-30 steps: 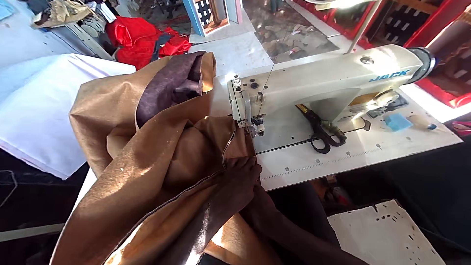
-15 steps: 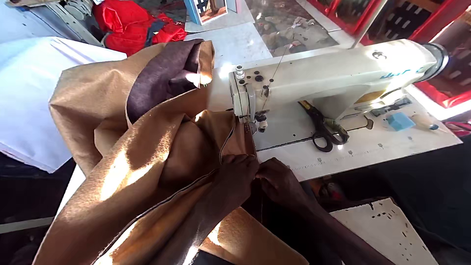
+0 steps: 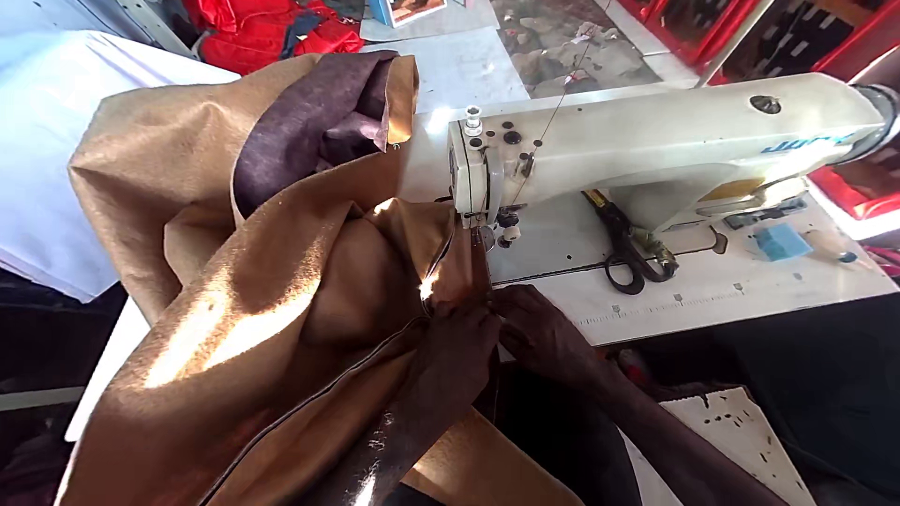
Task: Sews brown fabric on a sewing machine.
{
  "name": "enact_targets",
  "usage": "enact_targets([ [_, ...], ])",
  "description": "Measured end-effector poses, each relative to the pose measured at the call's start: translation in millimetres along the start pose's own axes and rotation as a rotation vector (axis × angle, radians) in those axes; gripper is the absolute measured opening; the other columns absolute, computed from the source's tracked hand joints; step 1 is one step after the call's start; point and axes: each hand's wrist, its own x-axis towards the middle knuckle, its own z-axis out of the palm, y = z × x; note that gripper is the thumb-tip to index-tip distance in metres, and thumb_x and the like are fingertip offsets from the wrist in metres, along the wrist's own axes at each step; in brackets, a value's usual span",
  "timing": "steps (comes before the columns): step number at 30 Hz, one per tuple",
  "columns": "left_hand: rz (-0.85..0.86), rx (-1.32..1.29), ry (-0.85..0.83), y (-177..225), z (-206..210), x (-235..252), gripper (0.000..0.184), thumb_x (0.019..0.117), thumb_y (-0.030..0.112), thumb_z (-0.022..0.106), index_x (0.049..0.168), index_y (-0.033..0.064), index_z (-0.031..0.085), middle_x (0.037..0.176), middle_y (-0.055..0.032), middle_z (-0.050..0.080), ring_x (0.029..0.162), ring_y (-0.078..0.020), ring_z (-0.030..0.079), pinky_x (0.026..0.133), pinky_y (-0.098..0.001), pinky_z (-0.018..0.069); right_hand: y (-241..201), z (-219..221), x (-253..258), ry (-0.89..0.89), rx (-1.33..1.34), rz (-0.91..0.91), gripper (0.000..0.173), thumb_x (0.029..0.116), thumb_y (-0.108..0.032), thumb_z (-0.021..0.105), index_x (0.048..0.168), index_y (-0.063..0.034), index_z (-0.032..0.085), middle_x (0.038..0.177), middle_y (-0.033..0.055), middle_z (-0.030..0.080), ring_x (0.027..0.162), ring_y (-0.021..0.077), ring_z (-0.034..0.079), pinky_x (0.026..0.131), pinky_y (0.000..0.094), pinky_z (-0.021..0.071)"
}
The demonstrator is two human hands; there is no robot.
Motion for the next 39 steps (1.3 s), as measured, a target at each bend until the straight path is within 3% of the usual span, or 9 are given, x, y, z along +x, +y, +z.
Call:
enact_targets([
  [4, -0.026, -0.009, 0.055, 3, 5, -1, 0.008, 0.0897, 0.009, 0.067, 0.094, 0.0104, 0.073, 0.104, -0.0054, 0.071, 0.101, -0.0232, 0.069, 0.093, -0.0482, 0.0529, 4, 1, 4, 0.001, -0.085, -0.052, 0.02, 0.1009, -0.024, 0.061, 0.105, -0.0099, 0.075, 0.121, 0.0035, 0.07, 0.12, 0.0181, 0.062, 0.103, 0.0332, 0.0516],
  [9, -0.175, -0.073, -0.001, 1, 8, 0, 0.014, 0.0898, 0.012, 0.07, 0.103, 0.0095, 0.069, 0.129, -0.01, 0.064, 0.121, -0.0325, 0.059, 0.098, -0.0501, 0.0521, 3, 5, 7, 0.03, -0.135, -0.082, 0.017, 0.0993, -0.015, 0.062, 0.088, -0.0106, 0.074, 0.104, 0.0024, 0.07, 0.108, 0.0187, 0.064, 0.092, 0.033, 0.0551],
  [13, -0.21, -0.303, -0.199, -9, -23, 19, 0.025, 0.0984, 0.028, 0.064, 0.108, 0.0062, 0.069, 0.115, -0.0099, 0.067, 0.113, -0.0261, 0.063, 0.099, -0.0472, 0.0515, 2, 5, 8, 0.049, -0.146, -0.08, 0.016, 0.0976, -0.017, 0.062, 0.091, -0.0108, 0.075, 0.106, 0.0034, 0.07, 0.106, 0.0202, 0.065, 0.09, 0.0344, 0.0559],
  [17, -0.157, -0.21, -0.051, -22, -12, 37, 0.029, 0.1, 0.02, 0.056, 0.124, 0.0083, 0.068, 0.141, -0.0074, 0.06, 0.134, -0.0266, 0.053, 0.11, -0.0477, 0.0457, -1, 7, 11, 0.072, -0.194, -0.087, 0.017, 0.0976, -0.019, 0.062, 0.09, -0.0111, 0.075, 0.1, 0.0029, 0.07, 0.102, 0.0201, 0.065, 0.086, 0.034, 0.0557],
  [19, -0.176, -0.062, -0.045, -19, -2, 40, 0.031, 0.0972, 0.016, 0.063, 0.127, 0.0081, 0.069, 0.146, -0.0077, 0.058, 0.136, -0.0312, 0.051, 0.105, -0.0526, 0.0479, -2, 7, 11, 0.057, -0.194, -0.072, 0.015, 0.0969, -0.018, 0.063, 0.091, -0.0116, 0.075, 0.099, 0.0018, 0.069, 0.102, 0.0191, 0.064, 0.086, 0.0335, 0.0555],
  [24, -0.178, 0.1, -0.087, -15, 2, 39, 0.042, 0.0927, 0.016, 0.069, 0.135, 0.011, 0.066, 0.151, -0.0036, 0.054, 0.137, -0.0291, 0.05, 0.105, -0.0496, 0.0471, -2, 9, 9, 0.064, -0.188, -0.06, 0.015, 0.0967, -0.019, 0.063, 0.086, -0.0123, 0.073, 0.097, 0.0014, 0.067, 0.1, 0.0184, 0.064, 0.084, 0.0337, 0.0554],
  [32, -0.206, 0.131, -0.124, -15, 3, 46, 0.051, 0.0906, 0.018, 0.071, 0.14, 0.0121, 0.061, 0.157, -0.002, 0.048, 0.143, -0.0287, 0.044, 0.112, -0.0504, 0.0392, 0, 10, 15, 0.095, -0.222, -0.012, 0.017, 0.0954, -0.019, 0.063, 0.084, -0.0113, 0.072, 0.102, 0.0025, 0.07, 0.105, 0.0199, 0.064, 0.089, 0.0345, 0.0553],
  [36, -0.214, 0.114, -0.074, -19, 9, 51, 0.045, 0.0924, 0.018, 0.07, 0.137, 0.0138, 0.064, 0.159, -0.0032, 0.044, 0.143, -0.0294, 0.043, 0.113, -0.0504, 0.0401, 6, 10, 20, 0.102, -0.231, 0.003, 0.017, 0.0948, -0.018, 0.063, 0.081, -0.0115, 0.07, 0.1, 0.0027, 0.069, 0.104, 0.02, 0.064, 0.086, 0.0341, 0.0554],
  [39, -0.214, 0.072, 0.008, -23, 11, 51, 0.038, 0.0907, 0.012, 0.07, 0.128, 0.0138, 0.069, 0.15, -0.0051, 0.053, 0.137, -0.029, 0.05, 0.108, -0.0493, 0.0457, 9, 12, 24, 0.118, -0.225, 0.008, 0.017, 0.0944, -0.018, 0.063, 0.081, -0.0119, 0.07, 0.1, 0.0017, 0.069, 0.104, 0.0198, 0.064, 0.086, 0.0351, 0.0549],
])
